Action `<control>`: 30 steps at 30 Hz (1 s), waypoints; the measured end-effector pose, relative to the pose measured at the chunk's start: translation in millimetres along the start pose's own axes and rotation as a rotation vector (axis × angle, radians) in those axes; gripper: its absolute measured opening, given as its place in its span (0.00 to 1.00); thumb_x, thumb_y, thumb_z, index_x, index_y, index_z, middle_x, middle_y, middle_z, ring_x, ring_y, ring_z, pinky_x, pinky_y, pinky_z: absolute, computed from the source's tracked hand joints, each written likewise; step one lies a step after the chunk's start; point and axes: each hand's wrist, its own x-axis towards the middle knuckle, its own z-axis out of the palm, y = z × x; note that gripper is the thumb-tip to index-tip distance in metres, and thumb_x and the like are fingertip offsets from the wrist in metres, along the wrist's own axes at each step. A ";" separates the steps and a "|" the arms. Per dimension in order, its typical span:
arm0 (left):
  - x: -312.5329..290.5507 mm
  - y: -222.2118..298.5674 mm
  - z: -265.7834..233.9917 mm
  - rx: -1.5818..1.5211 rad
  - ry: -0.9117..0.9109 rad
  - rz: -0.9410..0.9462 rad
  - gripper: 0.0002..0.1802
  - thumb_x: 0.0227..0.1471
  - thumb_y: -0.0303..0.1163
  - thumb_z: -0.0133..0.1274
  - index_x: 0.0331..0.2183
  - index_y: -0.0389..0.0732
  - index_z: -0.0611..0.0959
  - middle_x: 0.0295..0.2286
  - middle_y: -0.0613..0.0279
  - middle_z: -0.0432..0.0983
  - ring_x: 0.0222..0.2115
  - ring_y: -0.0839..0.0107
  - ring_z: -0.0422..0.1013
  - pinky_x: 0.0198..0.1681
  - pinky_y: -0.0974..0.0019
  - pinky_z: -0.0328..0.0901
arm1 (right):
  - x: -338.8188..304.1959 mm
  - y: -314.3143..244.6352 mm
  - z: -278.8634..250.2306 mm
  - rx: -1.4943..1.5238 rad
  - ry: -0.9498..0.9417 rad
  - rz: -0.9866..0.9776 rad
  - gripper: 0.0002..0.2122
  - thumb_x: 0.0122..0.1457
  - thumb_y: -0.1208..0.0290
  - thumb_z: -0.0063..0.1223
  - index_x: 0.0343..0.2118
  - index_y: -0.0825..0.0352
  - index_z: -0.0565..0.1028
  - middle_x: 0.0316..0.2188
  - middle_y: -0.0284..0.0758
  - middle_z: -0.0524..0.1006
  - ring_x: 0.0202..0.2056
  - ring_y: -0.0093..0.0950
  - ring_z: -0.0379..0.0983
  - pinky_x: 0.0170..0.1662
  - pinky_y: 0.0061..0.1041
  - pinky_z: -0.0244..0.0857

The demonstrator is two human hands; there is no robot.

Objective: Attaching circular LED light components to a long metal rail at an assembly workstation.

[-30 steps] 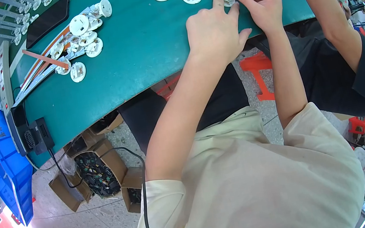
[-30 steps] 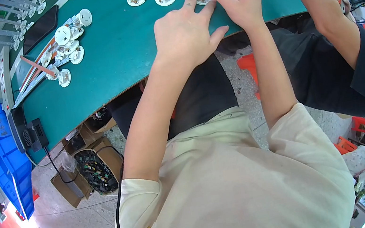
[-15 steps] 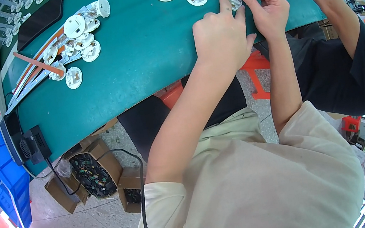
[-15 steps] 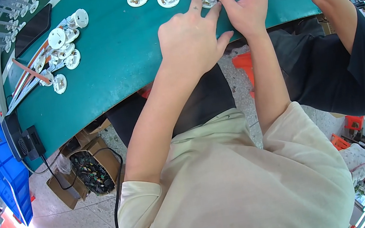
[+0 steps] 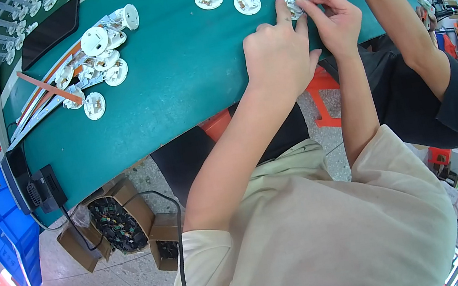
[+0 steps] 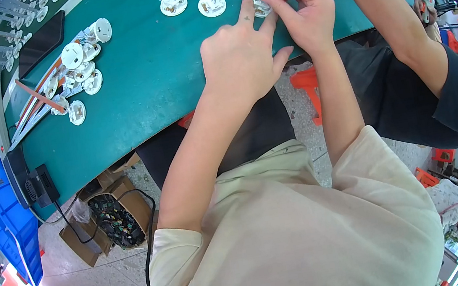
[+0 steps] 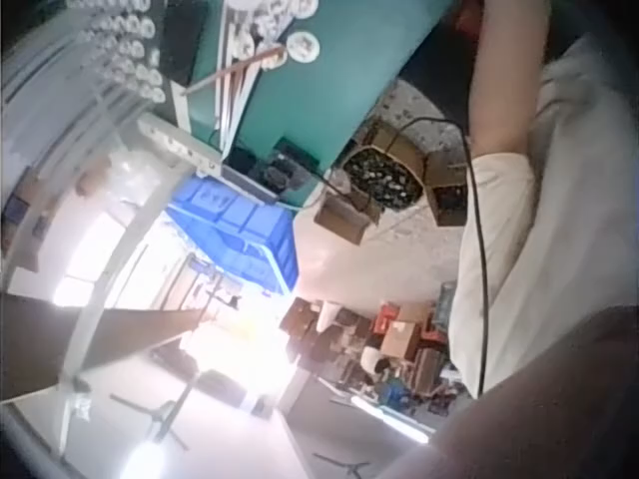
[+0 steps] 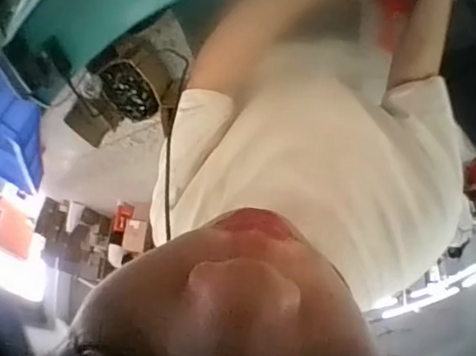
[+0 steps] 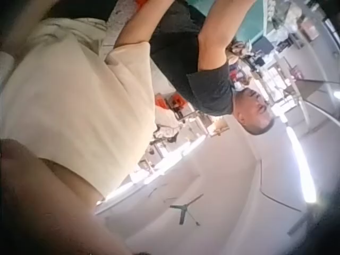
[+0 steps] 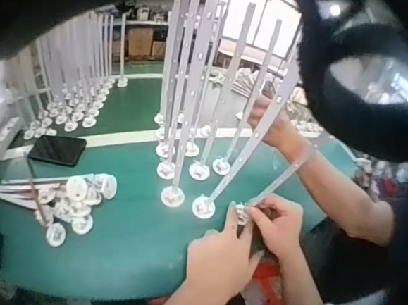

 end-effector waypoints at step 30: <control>-21.9 -5.4 -18.9 -0.003 -0.008 0.085 0.28 0.46 0.50 0.61 0.48 0.49 0.80 0.60 0.44 0.60 0.36 0.59 0.76 0.37 0.60 0.72 | 14.6 -32.6 -11.2 -0.450 -0.294 0.118 0.14 0.46 0.68 0.69 0.35 0.69 0.82 0.30 0.36 0.82 0.33 0.24 0.77 0.38 0.24 0.69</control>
